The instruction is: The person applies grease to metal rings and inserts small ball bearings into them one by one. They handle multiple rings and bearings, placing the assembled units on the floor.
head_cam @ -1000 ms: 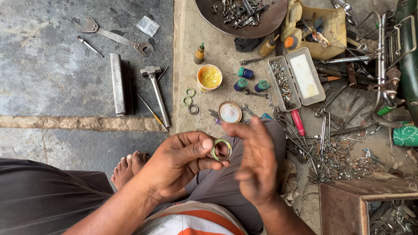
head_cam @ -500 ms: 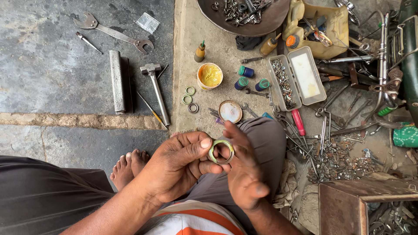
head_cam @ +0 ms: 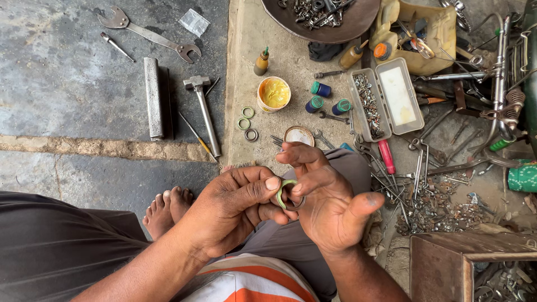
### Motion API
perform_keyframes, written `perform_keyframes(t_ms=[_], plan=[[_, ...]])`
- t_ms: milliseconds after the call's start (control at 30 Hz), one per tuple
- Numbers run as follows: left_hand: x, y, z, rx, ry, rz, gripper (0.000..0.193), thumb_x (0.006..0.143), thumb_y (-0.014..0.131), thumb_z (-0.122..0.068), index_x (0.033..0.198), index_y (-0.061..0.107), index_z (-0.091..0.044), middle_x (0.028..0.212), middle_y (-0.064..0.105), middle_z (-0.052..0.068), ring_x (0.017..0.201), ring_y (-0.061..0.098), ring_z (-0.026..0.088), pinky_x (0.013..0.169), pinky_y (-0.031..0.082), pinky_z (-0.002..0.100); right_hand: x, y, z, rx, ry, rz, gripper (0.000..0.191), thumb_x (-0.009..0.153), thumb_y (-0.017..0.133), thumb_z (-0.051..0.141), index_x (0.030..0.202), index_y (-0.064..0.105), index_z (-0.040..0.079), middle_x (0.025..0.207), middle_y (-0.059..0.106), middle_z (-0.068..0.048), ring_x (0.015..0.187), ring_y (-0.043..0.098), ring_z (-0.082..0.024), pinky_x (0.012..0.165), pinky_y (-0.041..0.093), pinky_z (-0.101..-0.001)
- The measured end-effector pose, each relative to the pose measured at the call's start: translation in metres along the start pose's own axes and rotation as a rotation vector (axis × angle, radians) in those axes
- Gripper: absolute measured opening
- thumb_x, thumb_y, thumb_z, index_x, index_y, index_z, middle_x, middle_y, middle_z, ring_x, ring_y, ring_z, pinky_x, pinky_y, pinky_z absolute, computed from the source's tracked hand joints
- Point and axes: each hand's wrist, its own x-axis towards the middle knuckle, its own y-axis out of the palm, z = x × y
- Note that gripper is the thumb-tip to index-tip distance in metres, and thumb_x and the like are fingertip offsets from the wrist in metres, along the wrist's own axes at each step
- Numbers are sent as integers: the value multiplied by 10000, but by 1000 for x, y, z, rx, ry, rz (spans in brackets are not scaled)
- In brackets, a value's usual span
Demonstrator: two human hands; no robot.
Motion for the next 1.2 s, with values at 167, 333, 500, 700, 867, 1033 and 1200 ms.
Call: perform_keyframes(t_ms=[167, 333, 500, 700, 867, 1033, 1200], plan=[[0, 3, -4, -50, 39, -46, 214, 1036, 595, -109, 1074, 657, 92, 1096, 732, 232, 933, 748, 253, 856, 628, 315, -18, 2, -1, 78, 14, -55, 947, 970, 236, 820, 1211, 765, 73, 1597, 457, -228, 1242, 486, -290, 1055, 380, -450], [1, 6, -2, -76, 44, 11, 207, 1046, 606, -111, 1099, 637, 87, 1144, 709, 225, 996, 737, 261, 901, 619, 317, -21, 6, -8, 67, -79, -4, 841, 1035, 223, 798, 1500, 628, 226, 1718, 335, -212, 1509, 383, -292, 1260, 300, -435], [0, 8, 1, -71, 40, -11, 236, 1012, 602, -123, 1133, 646, 75, 1133, 712, 222, 1025, 723, 250, 878, 611, 317, -22, 12, -19, -44, -84, 11, 852, 997, 250, 809, 1600, 539, 282, 1736, 281, -202, 1563, 320, -301, 1305, 252, -470], [-4, 6, 1, -87, 28, 46, 208, 1042, 613, -121, 1092, 636, 79, 1138, 716, 241, 971, 739, 262, 907, 616, 330, -23, 3, -14, -26, -114, -110, 853, 1000, 289, 818, 1359, 701, 163, 1597, 406, -218, 1442, 423, -315, 1252, 320, -450], [-1, 7, 3, -44, 6, -14, 206, 1022, 626, -113, 1076, 669, 80, 1093, 717, 229, 911, 744, 258, 854, 617, 326, -12, -5, -7, 78, -34, -61, 940, 1003, 294, 822, 1279, 722, 31, 1500, 487, -252, 1345, 471, -289, 1053, 461, -360], [0, 7, -1, -35, 74, 10, 188, 1027, 640, -98, 1058, 673, 84, 1103, 720, 223, 924, 742, 257, 850, 619, 332, -12, 0, -10, 152, 37, -54, 983, 967, 307, 840, 1363, 693, 27, 1489, 484, -254, 1104, 517, -232, 905, 507, -335], [-1, 6, -1, -68, 94, -6, 178, 1000, 656, -86, 1042, 684, 85, 1138, 714, 217, 969, 735, 244, 901, 614, 326, -23, 6, -7, 25, -40, -72, 912, 976, 285, 844, 1396, 675, 134, 1625, 439, -248, 1319, 488, -287, 1124, 408, -424]])
